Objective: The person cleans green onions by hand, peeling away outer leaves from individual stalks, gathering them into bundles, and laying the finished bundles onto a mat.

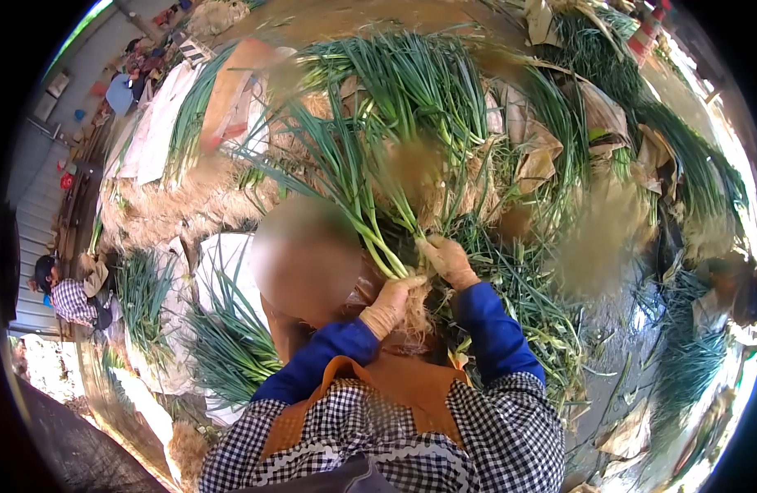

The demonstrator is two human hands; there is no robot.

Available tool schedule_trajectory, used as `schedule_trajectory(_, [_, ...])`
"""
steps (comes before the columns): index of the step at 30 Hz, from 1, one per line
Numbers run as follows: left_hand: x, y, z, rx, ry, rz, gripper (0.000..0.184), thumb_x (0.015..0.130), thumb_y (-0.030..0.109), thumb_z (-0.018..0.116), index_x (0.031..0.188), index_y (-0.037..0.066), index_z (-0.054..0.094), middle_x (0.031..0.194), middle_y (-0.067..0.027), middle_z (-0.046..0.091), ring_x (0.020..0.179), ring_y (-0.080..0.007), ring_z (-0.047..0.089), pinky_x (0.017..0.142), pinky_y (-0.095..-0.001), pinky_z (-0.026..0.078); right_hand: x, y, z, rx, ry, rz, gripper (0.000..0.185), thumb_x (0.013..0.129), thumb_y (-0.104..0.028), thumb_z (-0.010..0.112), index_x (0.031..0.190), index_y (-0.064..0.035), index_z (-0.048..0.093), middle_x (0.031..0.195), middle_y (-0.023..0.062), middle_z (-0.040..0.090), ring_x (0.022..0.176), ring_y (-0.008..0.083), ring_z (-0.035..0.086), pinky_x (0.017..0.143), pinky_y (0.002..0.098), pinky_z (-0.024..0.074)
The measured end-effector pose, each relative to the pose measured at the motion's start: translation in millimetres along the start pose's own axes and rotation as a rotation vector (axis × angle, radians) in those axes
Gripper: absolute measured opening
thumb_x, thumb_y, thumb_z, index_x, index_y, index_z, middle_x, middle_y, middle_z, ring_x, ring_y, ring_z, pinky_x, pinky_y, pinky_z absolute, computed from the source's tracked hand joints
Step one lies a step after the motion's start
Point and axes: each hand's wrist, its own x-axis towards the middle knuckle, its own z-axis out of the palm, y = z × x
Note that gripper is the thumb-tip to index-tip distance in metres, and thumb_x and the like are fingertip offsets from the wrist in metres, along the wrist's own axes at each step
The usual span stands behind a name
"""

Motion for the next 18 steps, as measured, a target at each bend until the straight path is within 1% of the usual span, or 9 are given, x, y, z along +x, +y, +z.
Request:
schedule_trajectory(1, [6,-7,0,0.050,0.037,0.163,0.013,0.078,0.000,0.064,0.089,0.003,0.058,0.082,-0.0042,0.059,0.072,-0.0170,0.058,0.068,-0.0284,0.050,9,-13,5,-0.341,0.271,-0.105,0.044,0.080,-0.046,0.060,0.098,-0.0050,0.063,0.082,0.0138,0.065,0.076,0.0255,0.064,0.069,0.0347,0.0488])
schedule_trajectory(2, [10,-12,-2,0.101,0.074,0.324,0.015,0.076,-0.002,0.065,0.087,0.003,0.058,0.081,-0.0033,0.059,0.072,-0.0170,0.057,0.068,-0.0292,0.049,12,-26,1,-0.462,0.278,-0.125,0.049,0.076,-0.050,0.062,0.096,-0.0059,0.064,0.087,0.0138,0.066,0.081,0.0289,0.064,0.070,0.0383,0.0489])
schedule_trajectory(6, [14,-11,2,0.294,0.224,0.338,0.015,0.073,-0.004,0.067,0.082,0.001,0.057,0.079,-0.0020,0.057,0.074,-0.0157,0.056,0.071,-0.0284,0.049,62,-25,23,-1.053,0.068,-0.243,0.039,0.080,-0.046,0.058,0.087,-0.0080,0.063,0.084,0.0111,0.066,0.080,0.0277,0.064,0.069,0.0395,0.0483])
schedule_trajectory(8, [28,-17,-8,0.268,0.224,0.305,0.016,0.071,-0.004,0.068,0.083,0.000,0.057,0.081,-0.0030,0.058,0.075,-0.0149,0.056,0.070,-0.0276,0.048,75,-23,28,-1.083,-0.022,-0.217,0.034,0.083,-0.040,0.055,0.086,-0.0072,0.063,0.083,0.0112,0.066,0.080,0.0283,0.064,0.069,0.0399,0.0483])
schedule_trajectory(10, [30,-19,-6,0.192,0.226,0.371,0.015,0.071,0.001,0.071,0.077,0.000,0.057,0.076,-0.0023,0.056,0.063,-0.0130,0.050,0.059,-0.0271,0.043,73,-27,27,-0.900,0.027,-0.236,0.032,0.083,-0.037,0.055,0.087,-0.0061,0.063,0.083,0.0135,0.066,0.081,0.0297,0.064,0.069,0.0414,0.0484])
schedule_trajectory(12, [21,-12,-1,0.242,0.243,0.383,0.016,0.072,0.000,0.069,0.083,-0.001,0.058,0.080,-0.0045,0.058,0.070,-0.0149,0.054,0.065,-0.0275,0.046,65,-22,22,-0.854,0.077,-0.293,0.031,0.085,-0.034,0.054,0.087,-0.0048,0.062,0.077,0.0130,0.065,0.073,0.0254,0.064,0.067,0.0380,0.0483])
schedule_trajectory(14, [8,-2,7,0.296,0.268,0.384,0.019,0.072,-0.002,0.068,0.088,-0.002,0.059,0.085,-0.0067,0.061,0.077,-0.0168,0.059,0.070,-0.0280,0.049,48,-19,20,-0.034,0.065,-0.118,0.030,0.088,-0.032,0.053,0.083,-0.0032,0.060,0.071,0.0101,0.061,0.065,0.0178,0.059,0.063,0.0322,0.0465])
schedule_trajectory(16, [4,5,12,-0.083,0.099,0.318,0.019,0.075,-0.001,0.065,0.093,-0.003,0.060,0.087,-0.0075,0.061,0.079,-0.0186,0.060,0.073,-0.0278,0.049,24,7,21,0.398,-0.110,-0.049,0.029,0.090,-0.031,0.051,0.085,-0.0026,0.058,0.065,0.0006,0.049,0.056,0.0108,0.044,0.051,0.0252,0.0364])
schedule_trajectory(18, [8,5,2,-0.055,0.063,0.255,0.018,0.078,0.000,0.061,0.095,-0.003,0.060,0.090,-0.0079,0.062,0.082,-0.0184,0.059,0.076,-0.0273,0.048,-37,-19,0,0.513,-0.165,-0.012,0.026,0.091,-0.029,0.050,0.084,-0.0047,0.055,0.065,-0.0025,0.045,0.055,0.0077,0.041,0.051,0.0237,0.0340])
